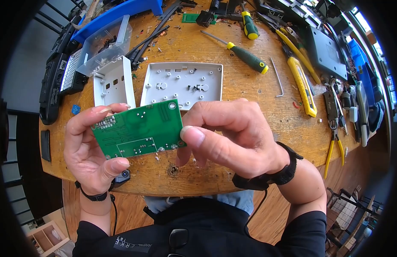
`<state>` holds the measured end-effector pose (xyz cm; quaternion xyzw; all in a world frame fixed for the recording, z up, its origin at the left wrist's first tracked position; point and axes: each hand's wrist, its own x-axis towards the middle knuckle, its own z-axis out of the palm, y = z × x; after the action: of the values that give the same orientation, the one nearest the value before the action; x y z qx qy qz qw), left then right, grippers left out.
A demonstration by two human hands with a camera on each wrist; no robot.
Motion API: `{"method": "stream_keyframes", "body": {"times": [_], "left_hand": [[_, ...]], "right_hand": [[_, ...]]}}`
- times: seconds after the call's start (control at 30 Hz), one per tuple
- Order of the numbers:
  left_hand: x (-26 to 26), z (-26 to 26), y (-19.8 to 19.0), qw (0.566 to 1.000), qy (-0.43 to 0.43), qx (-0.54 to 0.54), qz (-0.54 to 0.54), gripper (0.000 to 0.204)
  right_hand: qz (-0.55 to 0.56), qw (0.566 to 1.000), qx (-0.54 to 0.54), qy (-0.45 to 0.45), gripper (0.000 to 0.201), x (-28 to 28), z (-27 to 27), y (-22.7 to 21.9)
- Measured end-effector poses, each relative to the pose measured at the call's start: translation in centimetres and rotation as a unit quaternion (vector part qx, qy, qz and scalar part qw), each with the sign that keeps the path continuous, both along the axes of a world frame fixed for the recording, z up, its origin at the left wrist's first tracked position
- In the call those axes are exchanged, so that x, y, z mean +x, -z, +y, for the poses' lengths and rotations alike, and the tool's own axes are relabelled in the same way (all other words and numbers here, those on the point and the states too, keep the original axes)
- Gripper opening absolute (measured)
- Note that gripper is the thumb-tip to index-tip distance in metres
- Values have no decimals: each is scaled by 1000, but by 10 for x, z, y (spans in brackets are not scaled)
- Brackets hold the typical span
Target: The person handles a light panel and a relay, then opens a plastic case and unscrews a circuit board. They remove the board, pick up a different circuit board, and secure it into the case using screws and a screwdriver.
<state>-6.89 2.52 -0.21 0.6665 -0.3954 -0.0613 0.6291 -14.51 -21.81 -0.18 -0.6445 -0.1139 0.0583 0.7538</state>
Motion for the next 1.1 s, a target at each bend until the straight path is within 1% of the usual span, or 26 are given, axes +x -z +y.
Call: {"method": "stream_keyframes", "body": {"times": [0.3,0.4,0.5,0.57,0.7,0.8,0.9,1.0,1.07,1.1], "left_hand": [[-1,-1,-2,1000,-7,7,15,78],[-2,-2,-5,1000,-13,18,22,79],[-2,-4,-7,999,-18,24,35,79],[0,-4,-7,999,-20,21,39,79],[3,-3,-5,999,16,13,26,76],[4,-2,-5,999,30,15,20,73],[6,-2,-7,999,41,26,5,72],[5,-2,-7,998,42,38,-8,71],[5,-3,-6,998,40,45,-13,70],[7,-3,-4,997,43,45,-41,70]], "right_hand": [[4,1000,-17,-3,24,1,-1,-2],[8,1000,-8,0,24,1,-1,0],[2,1000,9,-9,24,2,-1,1],[16,999,26,-21,24,3,-2,0],[8,999,29,-14,24,3,1,1],[39,999,33,-5,23,1,1,1],[57,998,17,-9,21,1,1,-1],[75,997,22,13,19,1,5,-3],[67,997,11,22,17,1,6,-2],[65,998,8,26,17,1,7,-1]]}}
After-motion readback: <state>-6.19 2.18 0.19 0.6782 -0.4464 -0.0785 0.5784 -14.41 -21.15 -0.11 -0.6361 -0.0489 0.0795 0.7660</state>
